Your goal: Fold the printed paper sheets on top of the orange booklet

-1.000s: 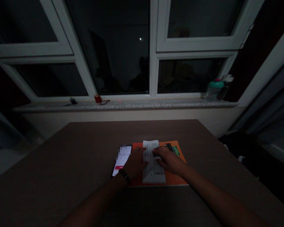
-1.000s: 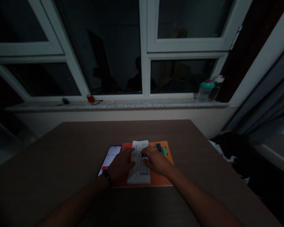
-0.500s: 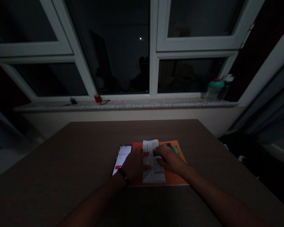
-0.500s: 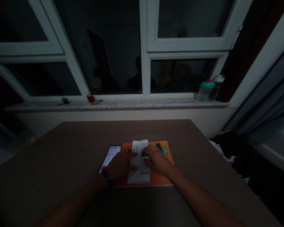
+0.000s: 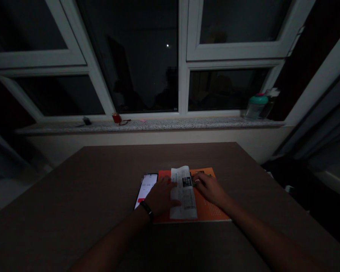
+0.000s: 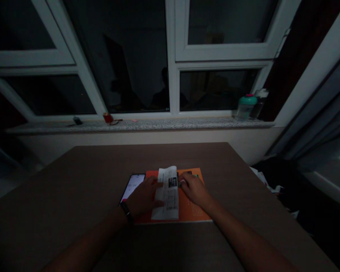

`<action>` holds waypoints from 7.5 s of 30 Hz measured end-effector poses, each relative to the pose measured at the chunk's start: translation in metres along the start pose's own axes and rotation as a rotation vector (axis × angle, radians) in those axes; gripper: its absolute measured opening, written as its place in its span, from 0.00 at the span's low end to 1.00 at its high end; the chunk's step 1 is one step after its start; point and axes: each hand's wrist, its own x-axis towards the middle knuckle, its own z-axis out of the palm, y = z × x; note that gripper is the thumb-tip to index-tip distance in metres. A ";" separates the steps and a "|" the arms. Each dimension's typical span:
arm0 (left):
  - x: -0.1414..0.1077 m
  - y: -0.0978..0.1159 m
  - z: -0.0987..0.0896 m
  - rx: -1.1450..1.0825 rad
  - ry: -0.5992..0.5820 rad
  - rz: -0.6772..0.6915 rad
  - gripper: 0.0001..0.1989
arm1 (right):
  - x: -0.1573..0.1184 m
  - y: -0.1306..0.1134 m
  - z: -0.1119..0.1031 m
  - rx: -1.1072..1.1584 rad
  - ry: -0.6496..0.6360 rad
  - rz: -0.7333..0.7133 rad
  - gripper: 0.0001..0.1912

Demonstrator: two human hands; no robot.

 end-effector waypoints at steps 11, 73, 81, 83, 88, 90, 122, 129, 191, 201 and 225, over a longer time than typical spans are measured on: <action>0.000 -0.001 0.004 0.005 0.012 -0.001 0.35 | -0.002 0.000 0.006 0.011 -0.014 0.038 0.03; 0.001 -0.010 0.005 0.011 -0.040 0.194 0.37 | 0.003 0.009 0.008 -0.036 -0.028 0.075 0.08; 0.002 -0.016 0.008 0.026 -0.058 0.229 0.38 | 0.004 0.005 0.003 0.003 -0.037 0.012 0.09; 0.003 -0.015 0.008 0.021 -0.058 0.248 0.37 | 0.004 0.005 0.003 0.012 -0.037 0.005 0.10; 0.002 -0.013 0.006 0.002 -0.107 0.364 0.31 | 0.003 0.007 0.004 0.017 -0.028 0.005 0.10; 0.002 -0.011 0.004 -0.003 -0.128 0.374 0.31 | 0.002 0.006 0.005 0.019 -0.028 0.004 0.10; -0.001 0.001 0.011 0.064 -0.053 0.371 0.26 | 0.005 0.010 0.013 0.264 0.037 0.104 0.04; 0.000 -0.001 0.013 0.056 -0.047 0.365 0.26 | 0.009 0.021 0.019 0.213 0.024 0.083 0.06; 0.003 -0.022 0.009 0.067 -0.122 0.343 0.34 | -0.004 0.024 0.002 0.503 -0.310 0.089 0.12; 0.003 -0.018 0.003 0.051 -0.163 0.321 0.36 | 0.000 0.017 0.006 0.381 -0.199 0.062 0.11; 0.000 -0.014 0.011 0.062 -0.087 0.302 0.30 | 0.006 0.017 0.007 0.328 -0.183 0.004 0.10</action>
